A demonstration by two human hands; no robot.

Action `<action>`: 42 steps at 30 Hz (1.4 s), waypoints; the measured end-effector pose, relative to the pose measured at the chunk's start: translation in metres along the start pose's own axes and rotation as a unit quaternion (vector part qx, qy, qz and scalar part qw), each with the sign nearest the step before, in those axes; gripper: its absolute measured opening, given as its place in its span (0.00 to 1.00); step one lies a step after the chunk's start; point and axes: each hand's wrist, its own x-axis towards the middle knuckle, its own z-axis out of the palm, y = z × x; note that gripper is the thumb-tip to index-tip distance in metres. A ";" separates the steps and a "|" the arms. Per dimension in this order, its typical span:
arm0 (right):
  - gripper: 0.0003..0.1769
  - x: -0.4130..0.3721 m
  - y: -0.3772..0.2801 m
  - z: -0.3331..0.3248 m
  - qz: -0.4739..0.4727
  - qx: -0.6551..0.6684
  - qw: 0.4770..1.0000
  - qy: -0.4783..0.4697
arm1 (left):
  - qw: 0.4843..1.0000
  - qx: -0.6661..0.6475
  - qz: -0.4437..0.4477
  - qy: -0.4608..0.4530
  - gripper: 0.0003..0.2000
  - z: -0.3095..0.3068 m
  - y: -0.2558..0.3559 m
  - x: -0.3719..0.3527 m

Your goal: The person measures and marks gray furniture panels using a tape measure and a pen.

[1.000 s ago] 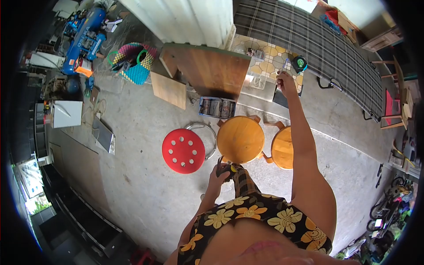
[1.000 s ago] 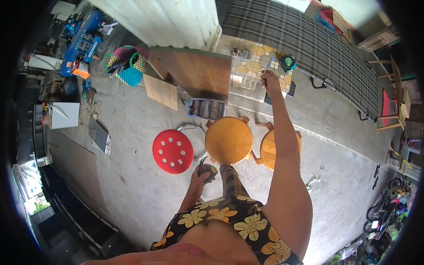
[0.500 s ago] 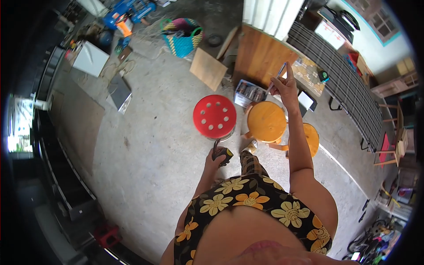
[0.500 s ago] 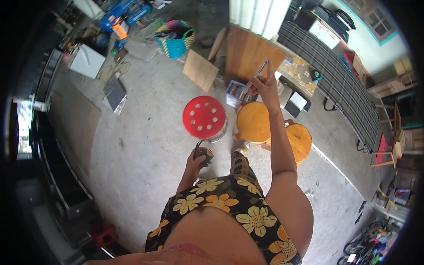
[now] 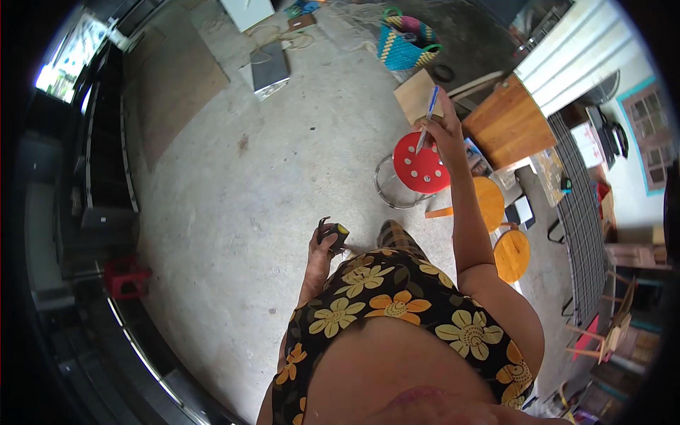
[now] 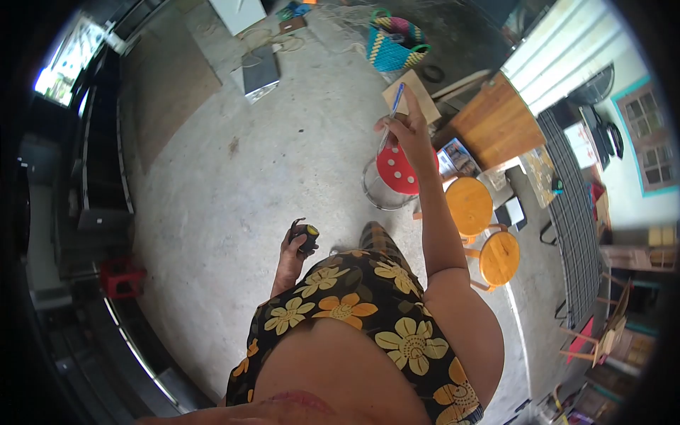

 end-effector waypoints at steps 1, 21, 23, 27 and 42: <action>0.34 0.007 0.001 0.013 -0.004 0.011 0.999 -0.032 | 1.000 -0.016 0.009 0.007 0.26 -0.007 0.002 -0.003; 0.20 0.206 0.083 0.209 0.123 0.012 0.982 -0.139 | 0.981 -0.086 0.100 0.139 0.27 -0.095 0.125 0.105; 0.19 0.236 0.094 0.225 0.140 0.039 0.977 -0.158 | 0.980 -0.089 0.109 0.143 0.27 -0.101 0.146 0.124; 0.19 0.281 0.107 0.258 0.214 0.159 0.945 -0.191 | 0.970 -0.124 0.126 0.166 0.25 -0.113 0.173 0.149; 0.28 0.407 0.005 0.462 -0.125 0.360 0.881 -0.281 | 0.947 -0.146 0.169 0.233 0.23 -0.326 0.307 0.196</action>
